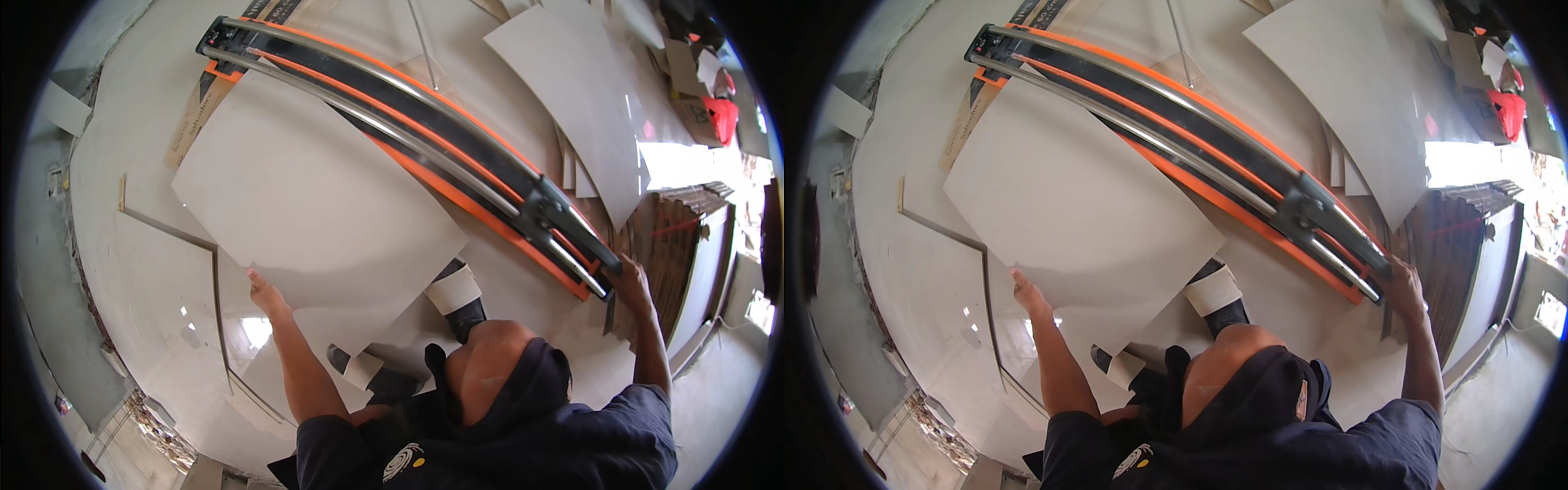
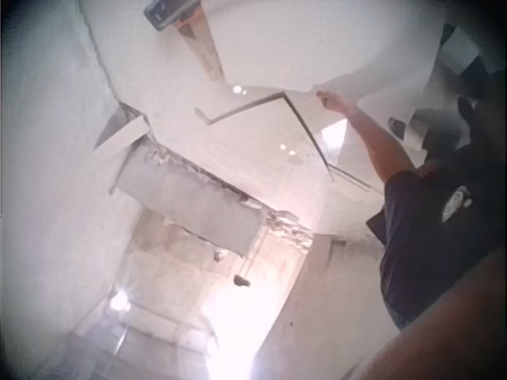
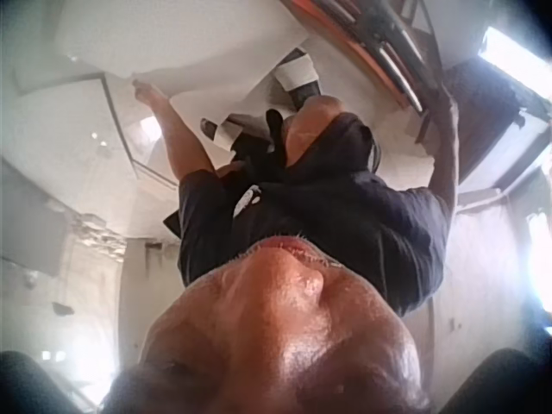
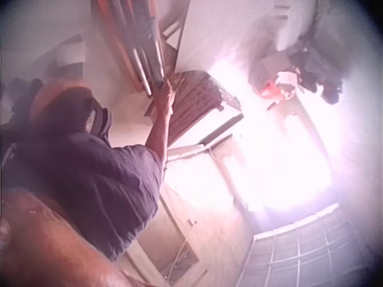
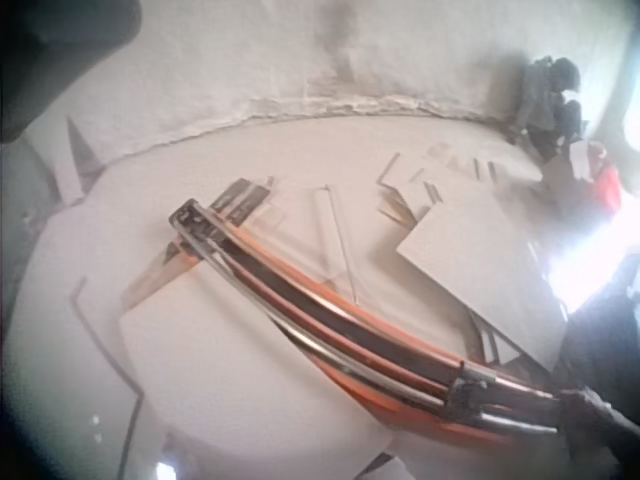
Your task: The person removes loose debris from a floor area, positions and adjusts large white floor tiles, measures the floor and tiles with a tape measure, and uses a tile cutter to trim a tile to fit the space.
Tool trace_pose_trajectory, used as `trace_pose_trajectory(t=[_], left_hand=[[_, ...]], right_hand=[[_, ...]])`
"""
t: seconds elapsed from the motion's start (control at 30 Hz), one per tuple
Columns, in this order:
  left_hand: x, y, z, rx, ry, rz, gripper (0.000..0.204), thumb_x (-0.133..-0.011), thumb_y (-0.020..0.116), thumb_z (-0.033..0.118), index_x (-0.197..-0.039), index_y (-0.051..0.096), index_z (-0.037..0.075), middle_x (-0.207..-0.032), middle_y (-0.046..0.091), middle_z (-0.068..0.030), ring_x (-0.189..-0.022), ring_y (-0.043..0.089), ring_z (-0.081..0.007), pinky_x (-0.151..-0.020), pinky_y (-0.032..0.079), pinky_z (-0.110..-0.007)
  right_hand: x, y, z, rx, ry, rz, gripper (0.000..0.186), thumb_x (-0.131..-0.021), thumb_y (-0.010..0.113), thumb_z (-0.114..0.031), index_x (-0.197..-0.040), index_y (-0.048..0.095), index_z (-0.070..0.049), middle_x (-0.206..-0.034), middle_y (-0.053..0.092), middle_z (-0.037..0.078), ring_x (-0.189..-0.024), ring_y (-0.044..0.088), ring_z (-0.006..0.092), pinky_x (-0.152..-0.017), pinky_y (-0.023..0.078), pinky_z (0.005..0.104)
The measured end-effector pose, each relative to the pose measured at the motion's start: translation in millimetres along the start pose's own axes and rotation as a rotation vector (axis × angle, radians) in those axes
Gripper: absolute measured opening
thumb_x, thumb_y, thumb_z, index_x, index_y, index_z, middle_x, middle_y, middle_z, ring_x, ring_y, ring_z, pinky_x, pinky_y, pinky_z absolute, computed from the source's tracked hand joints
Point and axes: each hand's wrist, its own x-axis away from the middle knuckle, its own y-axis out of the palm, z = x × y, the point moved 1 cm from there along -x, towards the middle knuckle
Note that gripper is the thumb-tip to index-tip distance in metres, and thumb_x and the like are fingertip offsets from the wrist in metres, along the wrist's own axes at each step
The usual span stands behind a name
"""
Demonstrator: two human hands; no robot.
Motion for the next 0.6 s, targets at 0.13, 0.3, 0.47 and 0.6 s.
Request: trace_pose_trajectory(t=[0.13,0.3,0.47,0.6], left_hand=[[9.7,7.5,-0.6,-0.017,0.014,0.034,0.085,-0.088,0.037,0.065,-0.123,0.044,-0.012,-0.12,0.051,-0.0197,-0.104,0.05,-0.0274,-0.091,0.041,-0.035],[34.9,24.9,-0.9,0.077,-0.088,0.014,0.084,-0.087,0.04,0.064,-0.128,0.04,-0.009,-0.124,0.048,-0.0181,-0.106,0.05,-0.0282,-0.09,0.043,-0.037],[64.9,49.2,-0.9,0.101,-0.115,0.068,0.083,-0.089,0.037,0.063,-0.129,0.038,-0.01,-0.126,0.047,-0.0188,-0.109,0.048,-0.0283,-0.092,0.041,-0.036],[76.1,62.0,-3.7,0.097,-0.237,0.066,0.082,-0.091,0.034,0.061,-0.13,0.038,-0.011,-0.126,0.048,-0.0199,-0.113,0.047,-0.0275,-0.095,0.039,-0.034]], right_hand=[[21.6,-10.5,27.2,0.289,-0.032,-0.028,0.049,-0.075,0.07,-0.017,-0.118,0.053,-0.002,-0.107,0.059,0.02,-0.101,0.059,0.0318,-0.085,0.044,0.0414],[-30.7,-27.3,10.3,-0.102,-0.021,0.205,0.043,-0.082,0.062,-0.02,-0.121,0.052,-0.002,-0.115,0.057,0.018,-0.106,0.056,0.0323,-0.092,0.041,0.0385],[-114.9,-15.7,-53.3,-0.308,-0.194,0.321,0.04,-0.091,0.05,-0.034,-0.115,0.056,-0.001,-0.11,0.058,0.019,-0.106,0.056,0.0296,-0.091,0.041,0.0345],[-181.6,-0.6,-115.1,-0.465,-0.213,0.244,0.041,-0.092,0.049,-0.037,-0.106,0.06,0.0,-0.097,0.061,0.014,-0.092,0.058,0.0238,-0.084,0.044,0.0325]])
